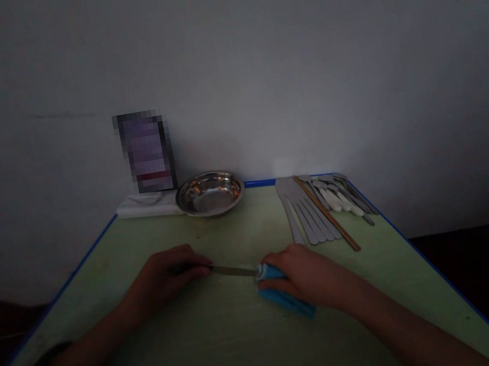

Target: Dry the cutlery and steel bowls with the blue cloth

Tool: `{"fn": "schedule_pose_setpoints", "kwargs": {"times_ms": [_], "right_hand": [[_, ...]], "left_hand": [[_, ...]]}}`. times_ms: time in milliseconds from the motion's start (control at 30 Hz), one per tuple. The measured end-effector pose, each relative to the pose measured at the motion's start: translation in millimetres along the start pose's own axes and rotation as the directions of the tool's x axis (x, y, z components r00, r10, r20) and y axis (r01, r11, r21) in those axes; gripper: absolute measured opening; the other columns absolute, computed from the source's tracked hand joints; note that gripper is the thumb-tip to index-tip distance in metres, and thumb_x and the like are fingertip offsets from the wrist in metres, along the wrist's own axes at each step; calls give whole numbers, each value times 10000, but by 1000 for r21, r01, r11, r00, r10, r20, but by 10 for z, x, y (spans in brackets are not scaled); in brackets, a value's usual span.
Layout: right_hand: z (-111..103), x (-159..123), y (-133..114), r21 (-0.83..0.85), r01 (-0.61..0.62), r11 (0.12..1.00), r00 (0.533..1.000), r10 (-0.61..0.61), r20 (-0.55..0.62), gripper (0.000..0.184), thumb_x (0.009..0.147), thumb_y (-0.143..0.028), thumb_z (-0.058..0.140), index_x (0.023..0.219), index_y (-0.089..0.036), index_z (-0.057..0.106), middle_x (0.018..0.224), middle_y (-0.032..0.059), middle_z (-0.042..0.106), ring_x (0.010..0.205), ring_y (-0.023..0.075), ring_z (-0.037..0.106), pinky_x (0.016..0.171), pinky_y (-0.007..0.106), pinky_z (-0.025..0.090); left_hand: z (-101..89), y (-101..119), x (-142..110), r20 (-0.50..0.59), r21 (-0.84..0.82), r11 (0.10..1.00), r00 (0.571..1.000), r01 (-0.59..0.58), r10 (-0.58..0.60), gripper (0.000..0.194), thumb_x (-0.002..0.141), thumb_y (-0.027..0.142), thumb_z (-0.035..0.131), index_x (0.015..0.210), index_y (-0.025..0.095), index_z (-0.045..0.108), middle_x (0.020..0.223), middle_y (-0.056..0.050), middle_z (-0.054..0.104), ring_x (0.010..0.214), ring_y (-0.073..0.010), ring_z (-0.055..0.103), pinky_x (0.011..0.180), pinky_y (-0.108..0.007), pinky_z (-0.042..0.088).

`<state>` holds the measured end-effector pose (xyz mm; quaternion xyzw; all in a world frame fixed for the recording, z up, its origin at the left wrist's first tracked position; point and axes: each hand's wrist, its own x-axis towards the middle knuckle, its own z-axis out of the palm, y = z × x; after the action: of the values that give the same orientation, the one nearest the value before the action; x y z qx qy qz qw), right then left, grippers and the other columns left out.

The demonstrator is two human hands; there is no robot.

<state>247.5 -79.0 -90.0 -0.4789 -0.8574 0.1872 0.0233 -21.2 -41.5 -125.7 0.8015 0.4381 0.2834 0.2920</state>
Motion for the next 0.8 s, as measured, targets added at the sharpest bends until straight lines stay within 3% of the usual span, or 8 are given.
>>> {"fn": "schedule_pose_setpoints", "kwargs": {"times_ms": [133, 300, 433, 533, 667, 800], "right_hand": [[22, 328, -212, -70, 36, 997, 998, -39, -46, 356, 863, -470, 451, 1004, -191, 624, 834, 77, 671, 794, 216, 613, 677, 299, 414], [86, 518, -349, -53, -17, 998, 988, 9, -154, 250, 839, -415, 524, 906, -196, 623, 856, 54, 667, 796, 202, 611, 701, 305, 432], [192, 381, -369, -9, -60, 998, 959, 55, -279, 322, 845, -411, 504, 1033, -159, 575, 967, 96, 624, 908, 227, 571, 786, 364, 446], [217, 219, -321, -5, -79, 997, 951, 74, -300, 322, 872, -392, 455, 1055, -152, 564, 953, 98, 611, 903, 229, 558, 795, 395, 457], [154, 65, -194, -33, 14, 999, 939, -24, -344, 241, 884, -277, 458, 1062, -164, 573, 979, 74, 624, 905, 202, 558, 825, 376, 465], [131, -43, -121, -108, 28, 994, 918, -68, -390, 294, 856, -174, 481, 1141, -162, 552, 1108, 77, 612, 1007, 208, 540, 907, 396, 439]], "left_hand": [[-16, 22, -5, -93, -46, 995, 991, 89, -93, 128, 711, 296, 671, 756, 179, 695, 684, 4, 693, 624, -142, 624, 579, -227, 468], [-125, -77, 14, -134, 43, 998, 990, -39, 45, 121, 778, 243, 595, 827, 194, 694, 786, 0, 711, 718, -145, 650, 664, -235, 493], [-150, -141, 16, -107, 107, 980, 978, -166, 177, 162, 831, 202, 532, 890, 191, 682, 855, -16, 703, 771, -138, 654, 702, -226, 502], [-137, -123, 4, -120, 140, 960, 958, -243, 260, 163, 843, 206, 528, 896, 197, 682, 852, -21, 693, 758, -136, 651, 678, -220, 508], [-111, -29, -18, -171, 144, 934, 922, -326, 348, 144, 837, 177, 553, 902, 189, 681, 827, -23, 676, 743, -126, 641, 665, -207, 507], [-91, 1, -20, -154, 138, 927, 917, -348, 367, 122, 832, 167, 568, 887, 177, 676, 800, -23, 667, 722, -121, 635, 656, -206, 507]]}}
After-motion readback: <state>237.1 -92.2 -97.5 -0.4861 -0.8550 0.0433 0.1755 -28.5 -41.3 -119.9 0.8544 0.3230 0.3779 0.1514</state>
